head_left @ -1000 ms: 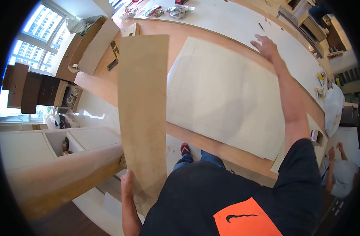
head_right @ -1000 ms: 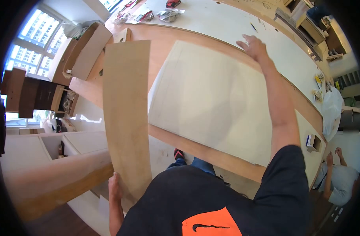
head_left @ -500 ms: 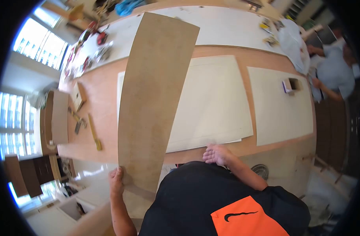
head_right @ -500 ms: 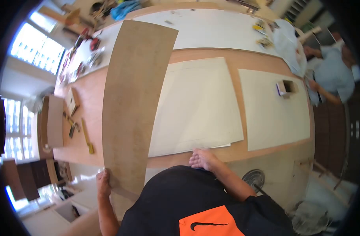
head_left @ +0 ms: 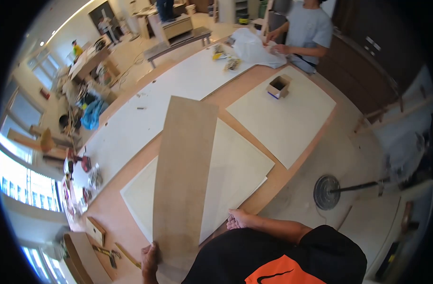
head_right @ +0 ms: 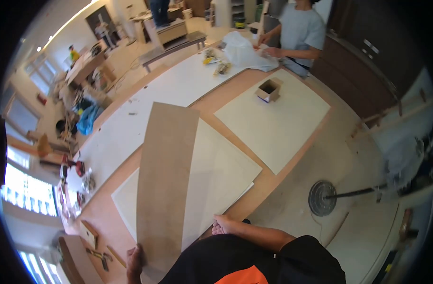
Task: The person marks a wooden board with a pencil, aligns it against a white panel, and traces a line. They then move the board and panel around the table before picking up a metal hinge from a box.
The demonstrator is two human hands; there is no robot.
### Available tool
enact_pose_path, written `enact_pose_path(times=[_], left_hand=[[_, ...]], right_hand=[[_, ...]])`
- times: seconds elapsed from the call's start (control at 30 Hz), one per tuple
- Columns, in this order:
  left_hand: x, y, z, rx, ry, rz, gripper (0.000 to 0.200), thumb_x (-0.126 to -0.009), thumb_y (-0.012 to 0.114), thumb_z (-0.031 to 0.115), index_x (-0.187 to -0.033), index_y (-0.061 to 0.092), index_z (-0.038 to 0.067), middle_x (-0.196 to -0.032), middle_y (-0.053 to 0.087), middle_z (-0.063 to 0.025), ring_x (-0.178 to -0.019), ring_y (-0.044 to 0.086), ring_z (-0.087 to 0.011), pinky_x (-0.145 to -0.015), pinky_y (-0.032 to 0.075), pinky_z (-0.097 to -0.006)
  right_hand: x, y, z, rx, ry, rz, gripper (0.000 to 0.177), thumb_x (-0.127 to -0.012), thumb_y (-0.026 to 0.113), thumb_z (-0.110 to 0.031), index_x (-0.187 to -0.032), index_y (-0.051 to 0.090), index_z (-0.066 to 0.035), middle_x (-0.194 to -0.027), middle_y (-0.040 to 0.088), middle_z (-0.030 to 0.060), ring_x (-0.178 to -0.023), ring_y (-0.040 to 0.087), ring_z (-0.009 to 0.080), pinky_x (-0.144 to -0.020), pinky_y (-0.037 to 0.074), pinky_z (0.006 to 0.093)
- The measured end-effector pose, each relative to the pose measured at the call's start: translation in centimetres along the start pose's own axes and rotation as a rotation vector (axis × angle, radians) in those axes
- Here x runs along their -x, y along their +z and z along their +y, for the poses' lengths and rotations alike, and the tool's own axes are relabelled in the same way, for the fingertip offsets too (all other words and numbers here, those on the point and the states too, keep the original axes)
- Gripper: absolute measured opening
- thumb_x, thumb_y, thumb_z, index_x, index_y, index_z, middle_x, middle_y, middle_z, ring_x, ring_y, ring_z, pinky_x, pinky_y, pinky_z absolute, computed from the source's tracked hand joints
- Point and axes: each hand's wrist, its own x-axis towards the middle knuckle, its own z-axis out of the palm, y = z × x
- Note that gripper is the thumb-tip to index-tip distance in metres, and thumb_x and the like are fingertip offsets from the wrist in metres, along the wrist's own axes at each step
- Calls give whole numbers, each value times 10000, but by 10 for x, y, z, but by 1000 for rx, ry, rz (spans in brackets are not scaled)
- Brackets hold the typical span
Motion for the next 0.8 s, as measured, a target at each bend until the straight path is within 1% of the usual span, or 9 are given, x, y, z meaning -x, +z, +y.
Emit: enact_pose_path(times=[0.03, 0.13, 0.27, 0.37, 0.47, 0.5, 0.6, 0.7, 0.8], left_hand=[[-8, -9, -6, -9, 23, -24, 511, -935, 650, 500, -600, 469, 159, -553, 397, 84, -478, 320, -37, -449, 217, -265], [-32, -35, -34, 5, 74, -120, 544, -931, 664, 484, -561, 467, 137, -532, 409, 70, -467, 335, -45, -441, 226, -270], [-45, -75, -62, -143, 129, -190, 418, -985, 582, 339, -632, 543, 119, -574, 450, 53, -512, 368, -71, -456, 281, -292], [-46, -86, -75, -115, 165, -207, 426, -968, 609, 323, -594, 498, 151, -550, 390, 82, -498, 303, -50, -458, 234, -273], [-64, -106, -103, -166, 307, -258, 419, -967, 612, 316, -597, 503, 153, -562, 396, 88, -514, 307, -47, -462, 240, -276], [-61, -103, -97, -189, 252, -222, 427, -971, 613, 305, -593, 474, 166, -575, 368, 102, -530, 284, -37, -472, 217, -268], [-71, -111, -94, -225, 228, -291, 368, -923, 654, 328, -642, 595, 99, -574, 517, 31, -522, 438, -92, -482, 351, -304], [-73, -93, -88, -203, 233, -236, 581, -910, 697, 459, -519, 515, 69, -512, 457, 35, -473, 390, -63, -441, 272, -278], [-70, -77, -64, -295, 156, -221, 578, -884, 728, 449, -524, 557, 31, -499, 461, 25, -467, 401, -71, -440, 287, -287]], right_hand=[[4, 9, 4, -88, -17, 10, 643, -1040, 388, -460, -1236, 461, 149, -1265, 560, 354, -1148, 607, 466, -895, 555, 554], [11, 33, 14, -238, -123, 122, 602, -1044, 403, -422, -1240, 459, 144, -1261, 571, 352, -1120, 620, 475, -860, 565, 563], [-3, 59, 23, -287, -216, 117, 563, -1044, 405, -419, -1164, 486, 126, -1171, 620, 339, -1013, 665, 469, -763, 589, 543], [-24, 75, 27, -312, -233, 78, 547, -1043, 395, -435, -1077, 541, 90, -1064, 652, 309, -950, 682, 439, -704, 591, 509], [-18, 96, 25, -229, -254, 58, 566, -1038, 375, -467, -1038, 565, 66, -992, 659, 281, -921, 684, 425, -692, 582, 501], [-15, 100, 26, -189, -261, 64, 573, -1036, 368, -478, -1027, 572, 58, -971, 659, 272, -913, 684, 422, -692, 578, 501], [-14, 89, 40, -411, -343, -141, 646, -1010, 370, -579, -1033, 582, 30, -954, 658, 247, -940, 666, 412, -785, 549, 527], [40, 63, 54, -658, -572, -1023, 839, -880, 467, -759, -1178, 545, 21, -1140, 636, 241, -1076, 607, 405, -932, 468, 587], [141, 87, 45, -857, -698, -537, 963, -791, 461, -848, -1230, 543, 4, -1165, 642, 226, -1107, 600, 406, -1009, 416, 573]])
